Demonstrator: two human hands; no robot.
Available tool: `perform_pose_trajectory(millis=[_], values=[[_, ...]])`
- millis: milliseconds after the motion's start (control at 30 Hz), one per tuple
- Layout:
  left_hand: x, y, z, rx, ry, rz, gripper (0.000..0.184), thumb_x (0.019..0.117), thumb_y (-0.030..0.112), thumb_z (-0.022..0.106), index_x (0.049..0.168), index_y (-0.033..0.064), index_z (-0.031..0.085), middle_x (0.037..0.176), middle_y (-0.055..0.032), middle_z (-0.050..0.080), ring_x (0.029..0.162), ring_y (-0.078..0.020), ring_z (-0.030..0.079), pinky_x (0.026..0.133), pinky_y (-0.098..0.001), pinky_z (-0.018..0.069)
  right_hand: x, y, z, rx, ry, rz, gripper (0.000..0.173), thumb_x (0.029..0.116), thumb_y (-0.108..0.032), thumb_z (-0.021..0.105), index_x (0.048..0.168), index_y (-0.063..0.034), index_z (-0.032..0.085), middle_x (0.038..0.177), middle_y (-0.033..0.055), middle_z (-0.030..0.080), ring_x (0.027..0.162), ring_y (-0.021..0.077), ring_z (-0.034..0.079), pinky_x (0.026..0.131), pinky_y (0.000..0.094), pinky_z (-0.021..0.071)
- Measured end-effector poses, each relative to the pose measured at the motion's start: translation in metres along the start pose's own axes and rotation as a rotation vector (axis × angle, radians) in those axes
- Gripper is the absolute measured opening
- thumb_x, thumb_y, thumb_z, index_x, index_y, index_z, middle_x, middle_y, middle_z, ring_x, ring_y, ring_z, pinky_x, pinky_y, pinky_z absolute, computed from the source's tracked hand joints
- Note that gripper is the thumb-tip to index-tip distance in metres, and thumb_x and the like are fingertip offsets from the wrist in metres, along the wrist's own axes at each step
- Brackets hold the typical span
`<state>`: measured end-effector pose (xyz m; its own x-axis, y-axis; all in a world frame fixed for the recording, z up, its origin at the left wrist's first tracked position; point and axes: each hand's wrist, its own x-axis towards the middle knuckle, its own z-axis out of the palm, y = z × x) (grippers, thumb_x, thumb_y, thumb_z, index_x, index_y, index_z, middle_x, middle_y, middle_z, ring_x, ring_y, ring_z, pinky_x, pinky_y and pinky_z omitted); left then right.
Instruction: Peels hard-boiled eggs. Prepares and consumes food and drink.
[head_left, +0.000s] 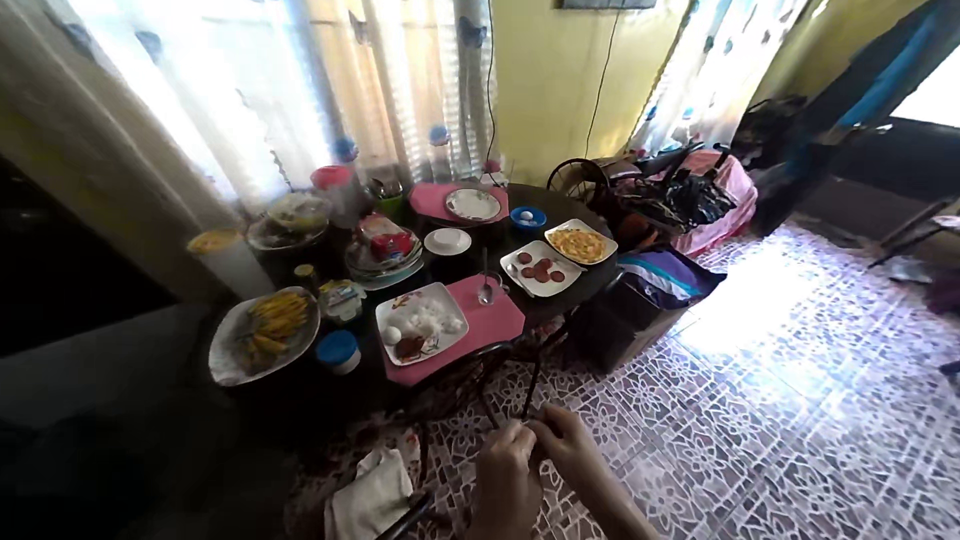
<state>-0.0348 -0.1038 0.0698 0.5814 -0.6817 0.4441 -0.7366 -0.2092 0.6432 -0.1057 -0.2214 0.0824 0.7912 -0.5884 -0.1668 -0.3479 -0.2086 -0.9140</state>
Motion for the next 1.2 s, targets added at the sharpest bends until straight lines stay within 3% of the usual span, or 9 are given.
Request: perform_pose_trajectory(millis=[200,367,467,567,633,767,867,1033,1200], values=[[0.104,-0.053,0.064,0.21,0.209,0.094,0.005,0.0778,0.002,0.069,0.075,0.004,0.073,0.073,-0.0082,0.066,0.071,-0.0245,0.069,0.065,-0.0394,0.0591,0.136,-0.001,-0.023,-0.094,0.035,0.04,0.02,0.0982,-0.017,0.057,0.087,-0.0017,0.064,0.075,0.0038,0.056,0.069,0.0131,0.056,0.068,0.0352,0.0484],[0.181,-0.095,0.093,0.231,0.245,0.057,0.002,0.0767,0.003,0.072,0.074,0.0035,0.072,0.071,-0.008,0.063,0.066,-0.0234,0.067,0.061,-0.0379,0.0568,0.236,-0.003,-0.028,-0.113,0.03,0.117,0.021,0.1008,-0.017,0.057,0.098,0.0024,0.065,0.083,0.0094,0.061,0.075,0.0187,0.06,0.073,0.0402,0.0509],[0.216,-0.116,0.096,0.07,0.131,-0.111,0.006,0.0839,0.004,0.07,0.083,0.0016,0.075,0.079,-0.0108,0.068,0.073,-0.0263,0.07,0.068,-0.0426,0.0595,0.279,0.0,-0.03,-0.03,0.03,0.103,0.021,0.1008,-0.016,0.057,0.096,0.0032,0.065,0.08,0.0088,0.06,0.073,0.0173,0.059,0.071,0.0381,0.0517],[0.249,-0.132,0.078,-0.155,-0.165,-0.346,0.02,0.0916,0.017,0.071,0.1,-0.0006,0.076,0.095,-0.0143,0.071,0.087,-0.0264,0.07,0.083,-0.0423,0.0583,0.301,0.0,-0.042,0.15,-0.06,0.065,0.017,0.0999,-0.014,0.06,0.093,0.0009,0.064,0.077,0.0035,0.062,0.069,0.0109,0.061,0.068,0.0308,0.0541],[0.26,-0.141,0.075,-0.199,-0.256,-0.385,0.024,0.0896,0.021,0.074,0.099,-0.0007,0.077,0.093,-0.0149,0.071,0.085,-0.0257,0.068,0.082,-0.0409,0.0568,0.309,0.001,-0.048,0.204,-0.133,0.057,0.014,0.0987,-0.014,0.062,0.092,-0.0008,0.064,0.077,0.0012,0.062,0.068,0.0087,0.062,0.067,0.0285,0.0546],[0.268,-0.15,0.089,-0.207,-0.226,-0.399,0.019,0.0921,0.017,0.069,0.092,-0.0009,0.076,0.089,-0.0142,0.07,0.085,-0.026,0.069,0.082,-0.0424,0.0574,0.328,0.008,-0.062,0.066,-0.288,-0.038,0.018,0.0959,-0.018,0.067,0.101,-0.0011,0.068,0.085,0.0035,0.069,0.076,0.0107,0.068,0.073,0.0306,0.0585],[0.265,-0.147,0.095,-0.231,-0.183,-0.445,0.018,0.0917,0.016,0.07,0.091,-0.0014,0.076,0.089,-0.0141,0.07,0.084,-0.0245,0.069,0.081,-0.04,0.0574,0.339,0.009,-0.066,-0.046,-0.348,-0.076,0.013,0.0951,-0.015,0.066,0.097,-0.0021,0.068,0.082,0.003,0.068,0.072,0.0106,0.067,0.07,0.0307,0.058],[0.269,-0.128,0.118,-0.085,-0.01,-0.506,0.011,0.0883,0.007,0.07,0.092,-0.0011,0.076,0.09,-0.0146,0.071,0.082,-0.028,0.071,0.077,-0.0442,0.0594,0.353,0.016,-0.052,-0.077,-0.229,-0.026,0.016,0.096,-0.013,0.061,0.095,0.0017,0.067,0.077,0.0058,0.063,0.068,0.0137,0.061,0.066,0.0347,0.0536],[0.281,-0.115,0.141,0.028,-0.056,-0.593,0.013,0.0907,0.008,0.067,0.094,-0.0007,0.076,0.092,-0.0157,0.071,0.085,-0.0301,0.071,0.077,-0.0466,0.0591,0.364,0.032,-0.056,-0.031,-0.133,0.11,0.015,0.0959,-0.01,0.061,0.092,0.0026,0.068,0.075,0.0084,0.064,0.068,0.0181,0.062,0.066,0.0407,0.0537]])
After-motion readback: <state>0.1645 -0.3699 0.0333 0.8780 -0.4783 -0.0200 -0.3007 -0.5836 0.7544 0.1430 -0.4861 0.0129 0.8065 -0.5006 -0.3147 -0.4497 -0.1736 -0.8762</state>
